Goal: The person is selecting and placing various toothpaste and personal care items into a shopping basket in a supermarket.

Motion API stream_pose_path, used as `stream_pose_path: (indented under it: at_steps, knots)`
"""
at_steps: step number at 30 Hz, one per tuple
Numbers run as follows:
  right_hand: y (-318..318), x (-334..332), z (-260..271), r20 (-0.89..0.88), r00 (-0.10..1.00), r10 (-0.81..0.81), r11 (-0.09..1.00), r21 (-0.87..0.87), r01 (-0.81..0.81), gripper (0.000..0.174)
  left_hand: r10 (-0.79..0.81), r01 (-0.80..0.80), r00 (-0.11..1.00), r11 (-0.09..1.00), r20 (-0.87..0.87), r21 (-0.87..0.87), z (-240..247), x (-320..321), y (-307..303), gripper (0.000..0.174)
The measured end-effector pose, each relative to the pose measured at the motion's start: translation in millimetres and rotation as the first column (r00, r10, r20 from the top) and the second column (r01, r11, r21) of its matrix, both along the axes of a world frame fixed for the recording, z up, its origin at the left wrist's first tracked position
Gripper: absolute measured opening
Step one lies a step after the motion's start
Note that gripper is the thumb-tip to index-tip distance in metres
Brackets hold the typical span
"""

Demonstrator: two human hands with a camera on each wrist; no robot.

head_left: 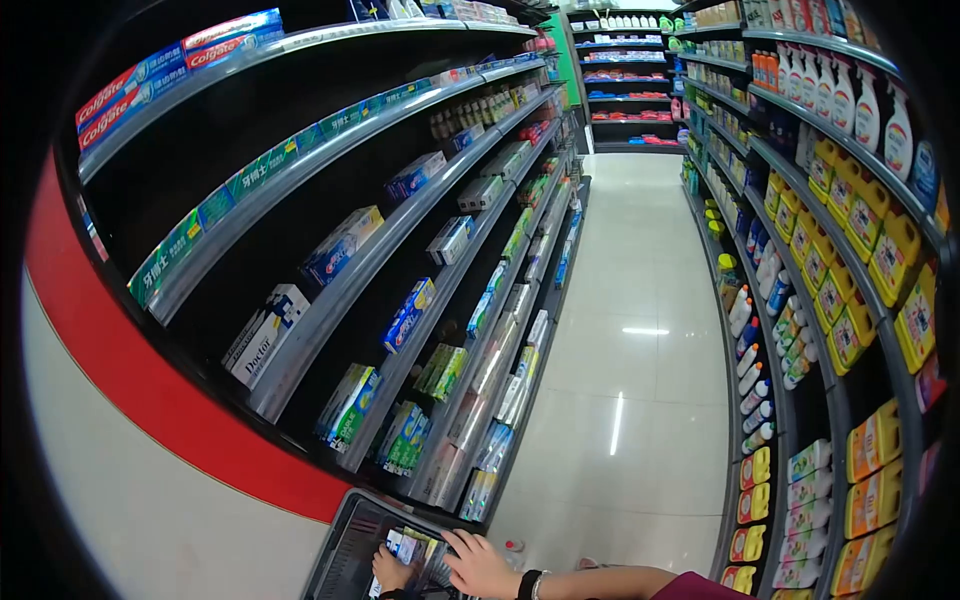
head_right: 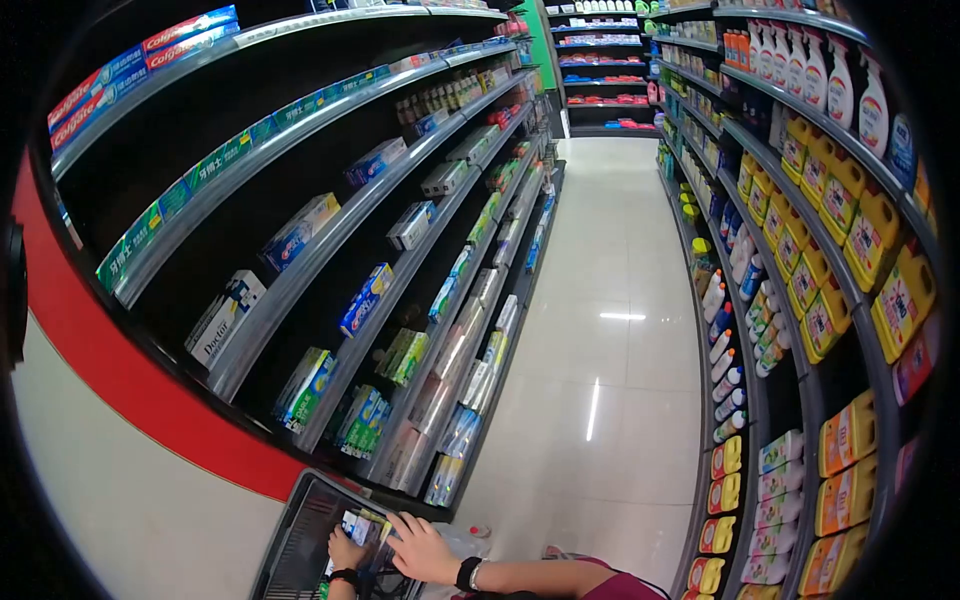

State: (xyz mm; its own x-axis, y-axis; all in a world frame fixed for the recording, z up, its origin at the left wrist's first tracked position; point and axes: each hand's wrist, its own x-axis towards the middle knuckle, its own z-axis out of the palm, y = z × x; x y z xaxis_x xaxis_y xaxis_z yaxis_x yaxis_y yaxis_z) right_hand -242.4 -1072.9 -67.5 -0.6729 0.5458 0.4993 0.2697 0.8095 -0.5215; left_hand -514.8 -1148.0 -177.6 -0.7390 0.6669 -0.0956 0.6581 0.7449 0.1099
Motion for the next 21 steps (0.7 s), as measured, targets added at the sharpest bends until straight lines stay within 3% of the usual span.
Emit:
stream_pose_path:
  at_steps: [2,6,9,12,16,17,18,21]
  knots:
    - [-2,4,0,0.012,1.0,0.009,1.0,-0.012,-0.009,0.029,-0.008,0.008,1.0,1.0,0.0,0.014,19,10,-3,0.098]
    - [1,0,-2,-0.049,0.999,-0.01,1.0,-0.005,0.01,0.027,-0.042,0.039,0.999,0.979,0.012,0.202,46,14,-4,0.091]
    - [4,-1,0,-0.071,0.997,-0.003,1.0,-0.006,0.003,0.026,-0.192,0.19,0.981,0.89,-0.037,0.414,96,38,-10,0.087]
    - [-3,-1,0,-0.06,0.998,-0.01,1.0,-0.007,0.009,0.025,-0.247,0.267,0.963,0.828,-0.108,0.493,123,53,-30,0.091]
    - [-6,-1,0,-0.091,0.996,-0.003,1.0,-0.023,0.001,0.024,-0.337,0.021,0.907,0.634,0.251,0.773,187,94,-29,0.086]
    - [-10,-2,0,-0.083,0.996,0.015,1.0,-0.024,-0.017,0.024,-0.363,0.007,0.895,0.59,0.258,0.807,194,99,-30,0.085]
    - [-13,-4,1,-0.092,0.996,0.01,0.999,-0.039,-0.013,0.025,-0.307,0.007,0.922,0.622,0.235,0.783,209,110,-31,0.084]
    - [-15,-4,-4,-0.113,0.993,0.046,0.995,-0.079,-0.055,0.026,-0.421,-0.142,0.826,0.489,0.375,0.861,235,140,-33,0.086]
